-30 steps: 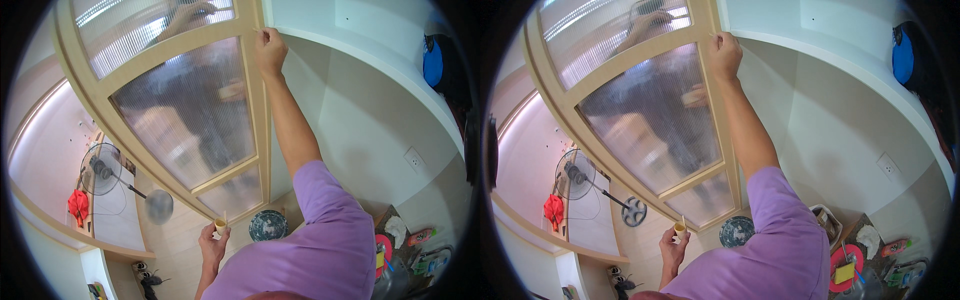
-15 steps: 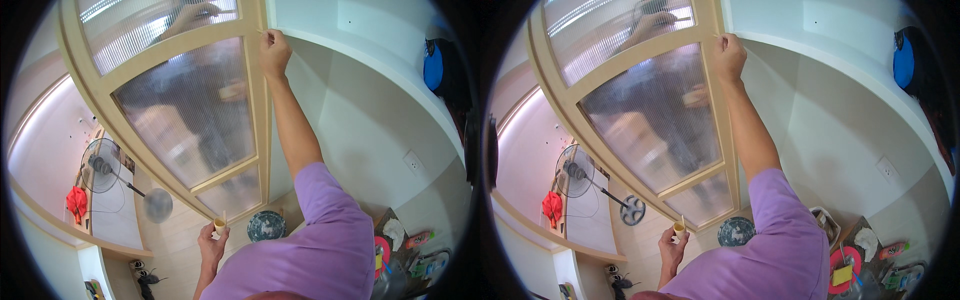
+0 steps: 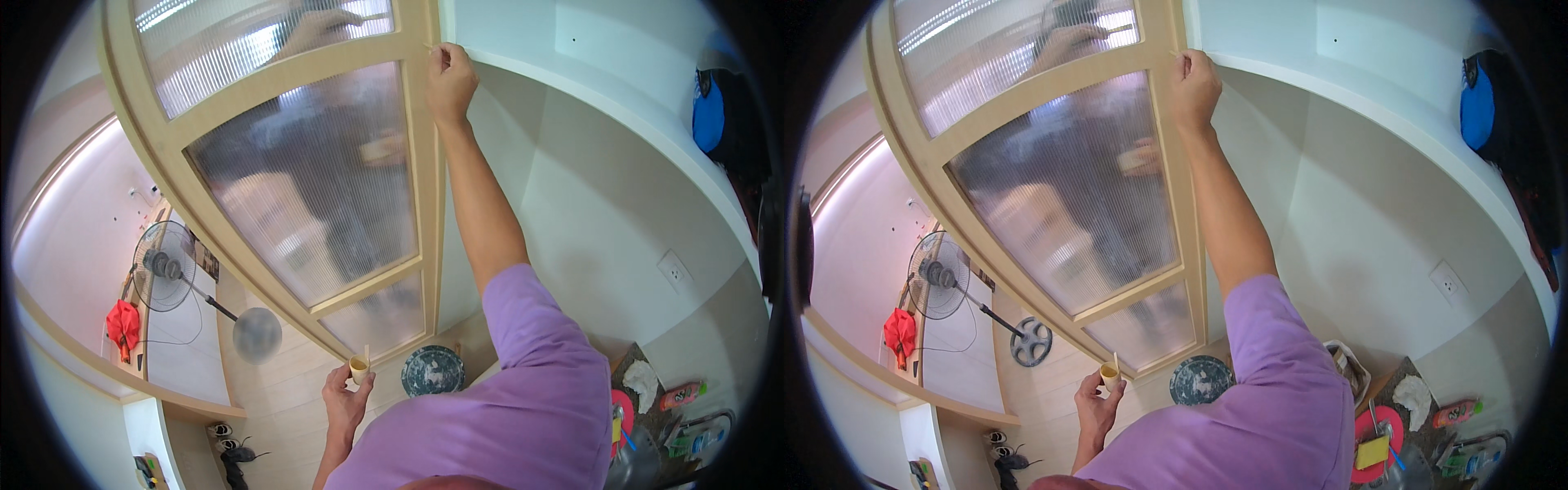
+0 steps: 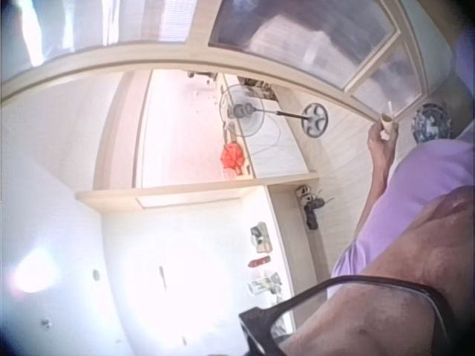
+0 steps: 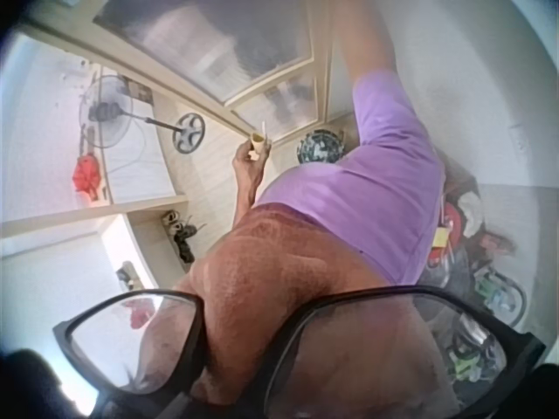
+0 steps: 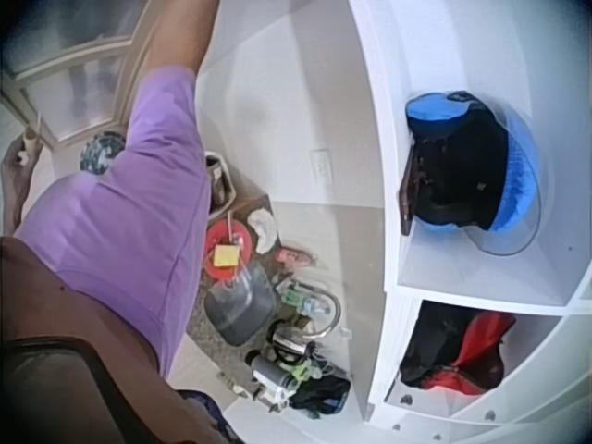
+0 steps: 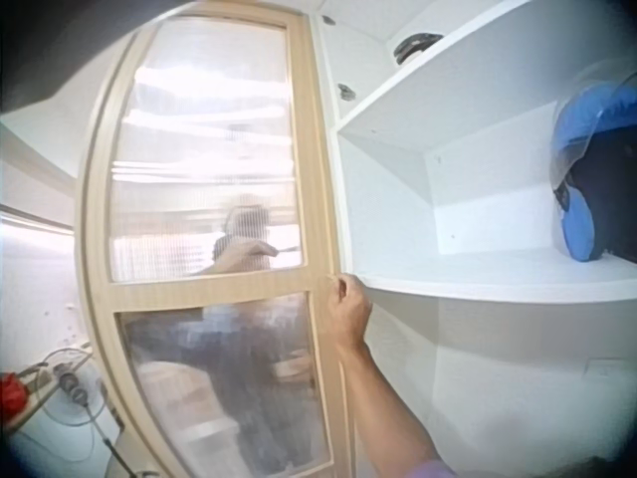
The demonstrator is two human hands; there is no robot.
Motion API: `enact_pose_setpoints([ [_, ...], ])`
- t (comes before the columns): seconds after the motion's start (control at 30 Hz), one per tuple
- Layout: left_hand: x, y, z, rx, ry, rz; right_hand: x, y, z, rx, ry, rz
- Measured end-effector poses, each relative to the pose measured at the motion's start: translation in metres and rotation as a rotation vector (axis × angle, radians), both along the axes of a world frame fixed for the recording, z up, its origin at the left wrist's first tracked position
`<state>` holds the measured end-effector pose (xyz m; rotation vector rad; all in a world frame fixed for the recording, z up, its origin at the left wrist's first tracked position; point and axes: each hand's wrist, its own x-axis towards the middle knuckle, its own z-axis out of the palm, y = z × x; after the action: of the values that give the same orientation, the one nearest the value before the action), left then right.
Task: The person applies paint to the wooden frame of a door with frosted glass panels using a small brush. They dip the brush into a paint container and carefully paint the edges of the door frame.
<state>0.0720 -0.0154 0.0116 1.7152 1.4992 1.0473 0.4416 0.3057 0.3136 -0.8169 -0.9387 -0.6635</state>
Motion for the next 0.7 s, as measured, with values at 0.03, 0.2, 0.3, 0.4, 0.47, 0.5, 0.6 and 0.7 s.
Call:
enact_pose_setpoints([
  [0.03,0.0,0.0,0.001,-0.002,-0.006,0.0,0.001,0.001,0.002,-0.001,-0.013,-0.024],
  [0.2,0.0,0.001,-0.005,0.013,0.005,-0.007,0.005,-0.005,-0.01,-0.016,-0.034,-0.04],
  [0.3,-0.001,0.001,-0.009,0.021,-0.026,0.007,0.0,-0.031,-0.037,-0.049,0.062,0.06],
  [0.4,0.0,0.004,-0.009,0.026,-0.073,0.02,-0.021,-0.068,-0.108,-0.305,0.233,0.365],
  [0.47,0.0,0.01,-0.006,0.037,-0.077,0.024,-0.055,-0.106,-0.164,-0.507,0.356,0.674],
  [0.5,0.002,0.017,-0.003,0.05,-0.065,0.006,-0.066,-0.12,-0.198,-0.45,0.357,0.848],
  [0.6,0.015,0.034,0.017,0.076,-0.052,-0.064,-0.102,-0.176,-0.273,-0.662,0.555,0.994],
  [0.7,0.033,0.05,0.031,0.064,-0.073,-0.144,-0.119,-0.221,-0.311,-0.687,0.665,1.186],
])
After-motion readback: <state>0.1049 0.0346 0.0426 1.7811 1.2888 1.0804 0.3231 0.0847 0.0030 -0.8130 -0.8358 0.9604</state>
